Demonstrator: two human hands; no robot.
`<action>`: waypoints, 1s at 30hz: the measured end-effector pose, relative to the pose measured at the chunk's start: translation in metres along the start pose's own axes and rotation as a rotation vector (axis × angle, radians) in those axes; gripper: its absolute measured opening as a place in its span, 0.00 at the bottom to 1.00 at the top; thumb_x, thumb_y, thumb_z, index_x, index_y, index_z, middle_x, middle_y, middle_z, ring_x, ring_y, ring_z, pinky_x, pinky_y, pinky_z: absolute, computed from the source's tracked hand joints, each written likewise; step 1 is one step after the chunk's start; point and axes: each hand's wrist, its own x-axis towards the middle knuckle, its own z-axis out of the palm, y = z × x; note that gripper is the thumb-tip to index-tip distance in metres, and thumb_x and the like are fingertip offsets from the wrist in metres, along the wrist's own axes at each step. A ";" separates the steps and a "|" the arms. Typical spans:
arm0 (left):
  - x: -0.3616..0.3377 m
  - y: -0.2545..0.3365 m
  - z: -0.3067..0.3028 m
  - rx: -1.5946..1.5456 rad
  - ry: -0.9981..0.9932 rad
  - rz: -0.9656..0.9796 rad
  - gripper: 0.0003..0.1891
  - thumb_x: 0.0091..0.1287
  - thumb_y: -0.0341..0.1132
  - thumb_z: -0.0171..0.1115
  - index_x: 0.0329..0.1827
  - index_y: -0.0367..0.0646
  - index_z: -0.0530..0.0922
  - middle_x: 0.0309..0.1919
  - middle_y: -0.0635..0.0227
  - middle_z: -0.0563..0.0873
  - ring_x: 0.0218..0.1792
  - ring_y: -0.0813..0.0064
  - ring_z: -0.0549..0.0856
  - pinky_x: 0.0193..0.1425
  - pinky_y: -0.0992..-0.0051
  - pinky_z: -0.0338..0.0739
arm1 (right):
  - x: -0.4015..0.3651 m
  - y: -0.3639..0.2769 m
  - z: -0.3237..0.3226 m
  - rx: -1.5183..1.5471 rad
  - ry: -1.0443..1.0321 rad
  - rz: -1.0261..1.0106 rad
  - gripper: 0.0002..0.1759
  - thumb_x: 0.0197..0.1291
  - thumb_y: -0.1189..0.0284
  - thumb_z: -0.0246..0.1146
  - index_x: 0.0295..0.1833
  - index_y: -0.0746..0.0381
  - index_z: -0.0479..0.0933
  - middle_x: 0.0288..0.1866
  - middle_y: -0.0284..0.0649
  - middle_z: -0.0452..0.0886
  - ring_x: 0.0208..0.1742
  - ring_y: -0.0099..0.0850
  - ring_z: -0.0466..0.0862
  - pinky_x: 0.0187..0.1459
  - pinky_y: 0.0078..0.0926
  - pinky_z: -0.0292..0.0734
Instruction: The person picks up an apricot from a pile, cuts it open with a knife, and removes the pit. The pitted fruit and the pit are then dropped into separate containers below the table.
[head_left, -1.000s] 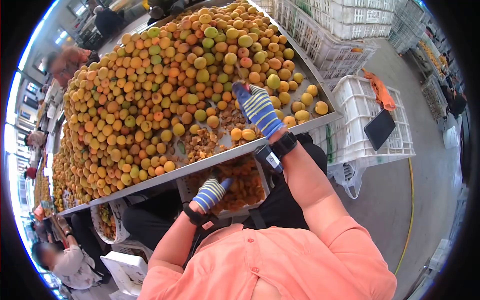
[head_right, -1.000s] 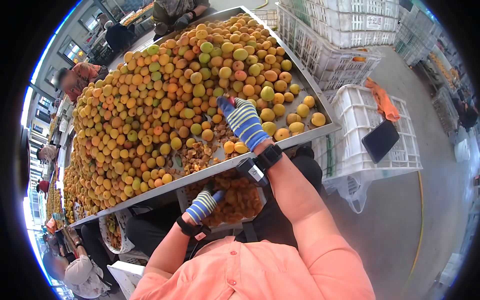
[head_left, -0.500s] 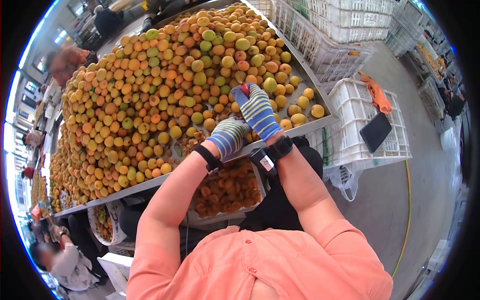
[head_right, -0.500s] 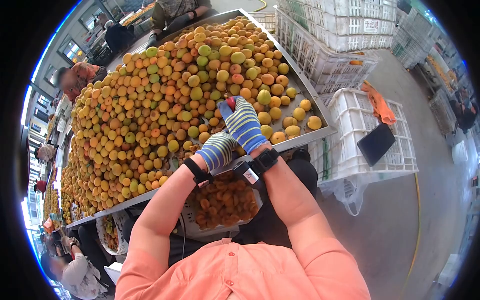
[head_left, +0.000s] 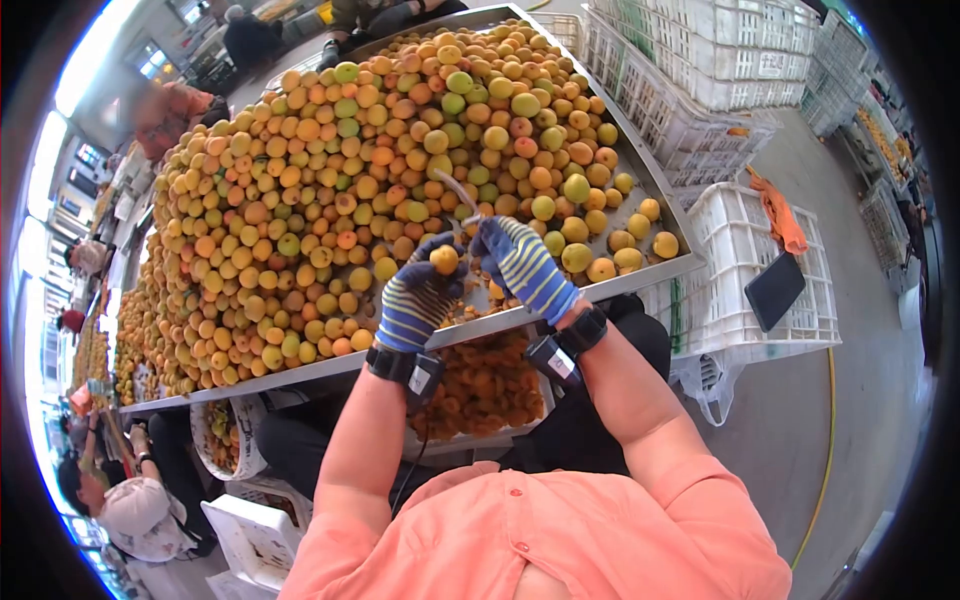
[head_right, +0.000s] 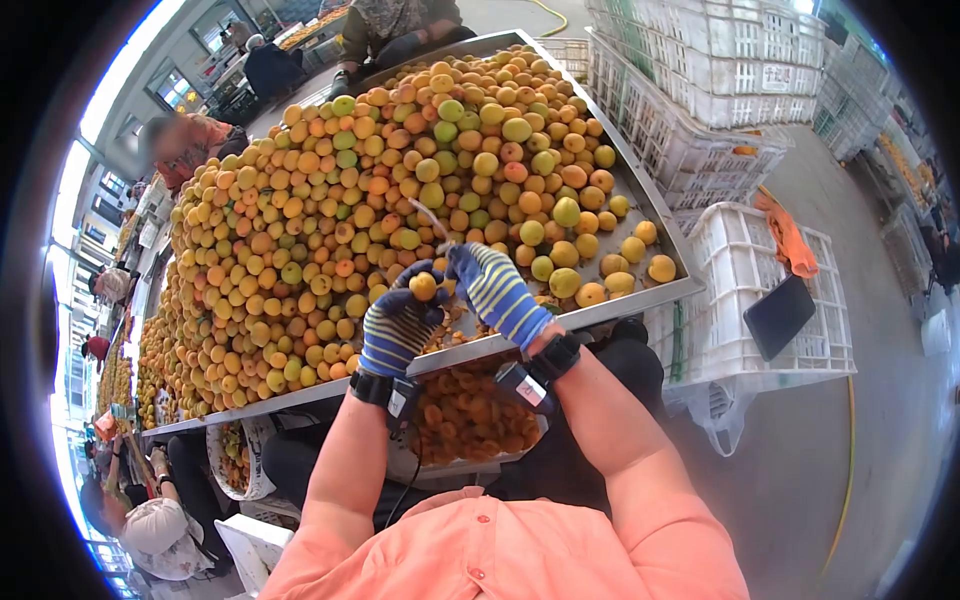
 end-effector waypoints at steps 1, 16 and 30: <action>-0.002 -0.001 -0.003 -0.035 -0.020 -0.002 0.24 0.59 0.31 0.57 0.60 0.36 0.72 0.47 0.55 0.81 0.43 0.62 0.83 0.43 0.69 0.81 | 0.000 0.006 0.005 -0.026 -0.018 -0.051 0.09 0.67 0.75 0.56 0.48 0.68 0.78 0.31 0.37 0.82 0.32 0.21 0.78 0.36 0.20 0.75; -0.011 -0.008 0.013 -0.020 0.202 0.179 0.17 0.67 0.33 0.57 0.58 0.39 0.72 0.50 0.59 0.81 0.47 0.68 0.83 0.45 0.75 0.81 | -0.011 0.018 0.027 -0.055 -0.095 0.054 0.17 0.68 0.67 0.57 0.48 0.72 0.75 0.35 0.47 0.83 0.36 0.30 0.82 0.38 0.26 0.76; -0.007 -0.021 0.002 0.037 0.176 0.268 0.16 0.70 0.36 0.53 0.58 0.41 0.72 0.48 0.61 0.82 0.49 0.68 0.82 0.55 0.69 0.79 | -0.013 0.031 0.028 -0.091 -0.077 0.006 0.17 0.71 0.67 0.53 0.52 0.70 0.75 0.38 0.48 0.83 0.38 0.29 0.82 0.40 0.26 0.76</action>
